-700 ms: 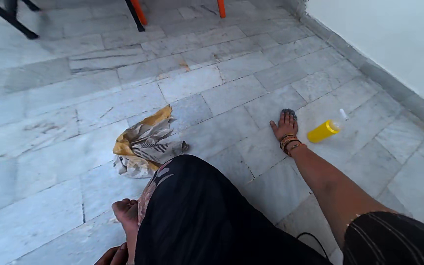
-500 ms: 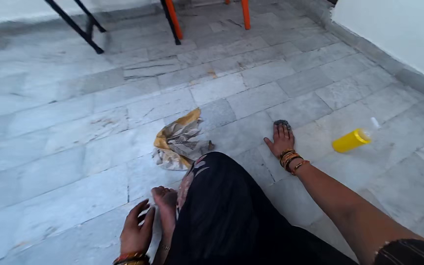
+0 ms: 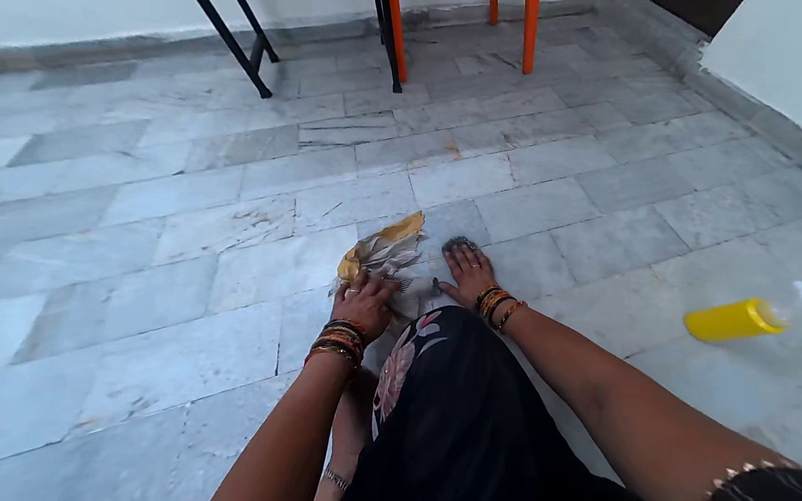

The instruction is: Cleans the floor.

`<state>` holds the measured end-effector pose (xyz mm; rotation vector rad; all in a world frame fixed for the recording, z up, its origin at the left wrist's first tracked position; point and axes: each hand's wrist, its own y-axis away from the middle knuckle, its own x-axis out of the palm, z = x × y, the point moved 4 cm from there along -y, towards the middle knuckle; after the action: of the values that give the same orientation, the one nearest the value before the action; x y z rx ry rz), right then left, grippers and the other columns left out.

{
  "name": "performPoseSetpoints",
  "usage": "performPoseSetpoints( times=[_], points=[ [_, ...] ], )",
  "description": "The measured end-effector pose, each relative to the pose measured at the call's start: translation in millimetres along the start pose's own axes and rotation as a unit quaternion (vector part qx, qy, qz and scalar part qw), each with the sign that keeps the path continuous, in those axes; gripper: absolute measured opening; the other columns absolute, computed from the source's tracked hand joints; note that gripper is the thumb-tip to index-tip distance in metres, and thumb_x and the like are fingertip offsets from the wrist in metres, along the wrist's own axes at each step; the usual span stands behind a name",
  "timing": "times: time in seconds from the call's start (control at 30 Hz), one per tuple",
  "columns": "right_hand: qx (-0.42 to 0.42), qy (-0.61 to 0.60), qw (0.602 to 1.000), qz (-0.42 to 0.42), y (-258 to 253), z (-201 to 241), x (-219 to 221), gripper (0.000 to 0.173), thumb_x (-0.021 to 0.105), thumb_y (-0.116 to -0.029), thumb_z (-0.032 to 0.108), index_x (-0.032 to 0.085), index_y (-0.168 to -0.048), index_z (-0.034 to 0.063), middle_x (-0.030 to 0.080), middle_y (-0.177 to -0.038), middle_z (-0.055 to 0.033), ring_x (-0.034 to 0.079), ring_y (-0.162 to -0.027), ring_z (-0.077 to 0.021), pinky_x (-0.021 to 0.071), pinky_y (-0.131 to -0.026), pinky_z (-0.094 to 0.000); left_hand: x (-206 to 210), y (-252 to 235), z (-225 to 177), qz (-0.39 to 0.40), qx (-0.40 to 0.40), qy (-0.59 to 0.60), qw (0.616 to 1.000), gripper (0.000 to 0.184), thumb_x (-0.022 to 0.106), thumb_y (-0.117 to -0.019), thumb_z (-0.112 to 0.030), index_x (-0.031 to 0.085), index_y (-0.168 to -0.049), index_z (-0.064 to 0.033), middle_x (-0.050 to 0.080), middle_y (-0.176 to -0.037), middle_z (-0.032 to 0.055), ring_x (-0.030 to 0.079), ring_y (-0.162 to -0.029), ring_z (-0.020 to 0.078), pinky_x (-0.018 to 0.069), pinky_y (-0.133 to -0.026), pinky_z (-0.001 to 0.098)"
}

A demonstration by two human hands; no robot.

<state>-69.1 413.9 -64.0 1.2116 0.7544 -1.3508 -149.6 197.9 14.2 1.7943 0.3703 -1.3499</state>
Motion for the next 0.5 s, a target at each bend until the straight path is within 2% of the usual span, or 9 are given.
performPoseSetpoints(
  times=[0.07,0.13,0.17,0.23,0.3,0.37,0.43,0.5],
  points=[
    [0.000,-0.007,1.000,-0.005,-11.9,-2.2,-1.9,0.079,0.035,-0.1037,0.065,0.024,-0.165,0.0153,0.016,-0.173,-0.0107,0.008,-0.160,-0.0330,0.0037,-0.126,-0.0619,4.9,-4.7,18.6,0.019,-0.050,-0.026,0.998,0.051,0.057,-0.1028,-0.033,0.048,-0.153,-0.0335,0.034,-0.167,0.0011,0.019,-0.158,0.0332,0.0176,-0.122,0.0654],
    [0.013,-0.004,1.000,-0.004,-26.5,-3.6,-4.4,0.079,0.035,-0.1037,0.065,0.023,-0.165,0.0165,0.015,-0.173,-0.0099,0.008,-0.160,-0.0327,0.0036,-0.126,-0.0616,10.6,2.7,47.9,-0.001,-0.111,0.008,0.994,0.053,0.056,-0.1036,-0.032,0.046,-0.155,-0.0310,0.034,-0.167,0.0042,0.020,-0.157,0.0369,0.0200,-0.120,0.0683],
    [0.020,-0.001,1.000,-0.003,-33.9,-3.8,-6.2,0.080,0.034,-0.1036,0.066,0.022,-0.165,0.0170,0.015,-0.173,-0.0098,0.008,-0.160,-0.0331,0.0038,-0.126,-0.0616,8.9,11.8,60.2,0.005,-0.143,0.028,0.989,0.055,0.057,-0.1038,-0.032,0.044,-0.157,-0.0290,0.032,-0.168,0.0060,0.020,-0.157,0.0384,0.0217,-0.118,0.0692],
    [0.032,0.000,0.999,-0.002,-50.0,-3.6,-10.3,0.081,0.035,-0.1032,0.066,0.023,-0.165,0.0160,0.015,-0.173,-0.0108,0.008,-0.160,-0.0344,0.0047,-0.125,-0.0622,-4.5,38.8,77.2,0.083,-0.203,0.065,0.974,0.061,0.054,-0.1073,-0.029,0.030,-0.163,-0.0243,0.019,-0.172,0.0095,0.012,-0.158,0.0411,0.0208,-0.119,0.0683],
    [0.044,-0.002,0.999,-0.003,-69.2,-1.8,-14.4,0.083,0.036,-0.1027,0.067,0.023,-0.165,0.0147,0.014,-0.173,-0.0124,0.007,-0.160,-0.0363,0.0051,-0.125,-0.0632,19.2,55.3,118.3,0.015,-0.235,0.093,0.968,0.063,0.060,-0.1038,-0.030,0.036,-0.161,-0.0246,0.024,-0.170,0.0123,0.016,-0.156,0.0442,0.0262,-0.114,0.0734],
    [0.057,-0.002,0.998,0.005,-84.1,6.4,-18.2,0.086,0.036,-0.1016,0.069,0.021,-0.165,0.0129,0.012,-0.173,-0.0142,0.006,-0.160,-0.0379,0.0054,-0.125,-0.0650,43.6,71.8,155.1,-0.026,-0.254,0.117,0.960,0.066,0.064,-0.1016,-0.031,0.036,-0.161,-0.0240,0.025,-0.169,0.0158,0.016,-0.155,0.0475,0.0260,-0.111,0.0773],
    [0.048,-0.003,0.999,0.015,-90.6,22.1,-18.5,0.089,0.037,-0.1007,0.070,0.018,-0.166,0.0118,0.010,-0.173,-0.0155,0.004,-0.159,-0.0393,0.0041,-0.124,-0.0665,57.5,89.1,175.7,-0.039,-0.270,0.142,0.951,0.068,0.066,-0.1007,-0.031,0.035,-0.161,-0.0233,0.023,-0.170,0.0171,0.015,-0.155,0.0481,0.0237,-0.112,0.0777],
    [-0.004,-0.003,1.000,0.023,-86.3,43.0,-13.1,0.088,0.040,-0.1007,0.069,0.021,-0.165,0.0121,0.011,-0.173,-0.0148,0.004,-0.159,-0.0390,0.0034,-0.124,-0.0667,67.1,105.3,182.7,-0.093,-0.268,0.173,0.943,0.064,0.066,-0.1000,-0.027,0.042,-0.158,-0.0189,0.027,-0.167,0.0206,0.018,-0.154,0.0492,0.0233,-0.113,0.0771]
  ],
)
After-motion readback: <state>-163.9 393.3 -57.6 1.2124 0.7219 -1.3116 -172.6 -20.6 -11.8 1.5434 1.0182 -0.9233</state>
